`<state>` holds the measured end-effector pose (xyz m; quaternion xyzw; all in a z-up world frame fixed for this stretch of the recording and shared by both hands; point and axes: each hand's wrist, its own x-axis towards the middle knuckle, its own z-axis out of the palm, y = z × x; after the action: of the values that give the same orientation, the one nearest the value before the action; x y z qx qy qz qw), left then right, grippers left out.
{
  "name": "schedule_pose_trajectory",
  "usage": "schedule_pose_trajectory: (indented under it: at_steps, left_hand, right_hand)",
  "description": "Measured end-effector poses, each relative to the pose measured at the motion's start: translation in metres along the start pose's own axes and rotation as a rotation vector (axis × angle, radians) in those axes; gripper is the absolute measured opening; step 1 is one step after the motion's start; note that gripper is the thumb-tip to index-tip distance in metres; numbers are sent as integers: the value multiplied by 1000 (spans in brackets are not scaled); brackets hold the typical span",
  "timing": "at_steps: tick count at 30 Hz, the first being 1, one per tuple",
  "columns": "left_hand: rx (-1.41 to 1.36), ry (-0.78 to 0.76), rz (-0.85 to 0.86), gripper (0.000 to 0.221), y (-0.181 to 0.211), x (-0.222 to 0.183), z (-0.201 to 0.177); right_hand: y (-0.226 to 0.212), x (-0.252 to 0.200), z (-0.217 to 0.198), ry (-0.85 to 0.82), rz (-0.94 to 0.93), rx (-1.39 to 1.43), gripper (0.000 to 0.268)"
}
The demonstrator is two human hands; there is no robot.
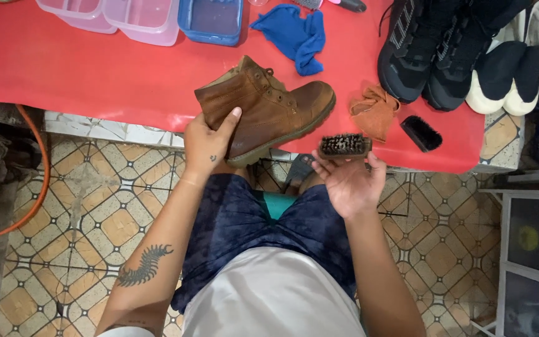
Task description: Cleaning and conditioning a brown leather boot using brushes, cloths, and cleaning solution.
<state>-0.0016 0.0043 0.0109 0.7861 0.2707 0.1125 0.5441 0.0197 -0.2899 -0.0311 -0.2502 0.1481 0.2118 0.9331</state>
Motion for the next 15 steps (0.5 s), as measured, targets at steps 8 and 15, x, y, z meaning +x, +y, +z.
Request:
schedule_pose_trajectory:
  at_steps: [8,15]
  left_hand:
    - [-26,137,110,33,-50,7,21]
    - [-16,327,320,18,-56,-7,43]
  right_hand:
    - [2,2,-6,-68,4,-73,61]
    - [-3,5,-10,-92,-55,-87,58]
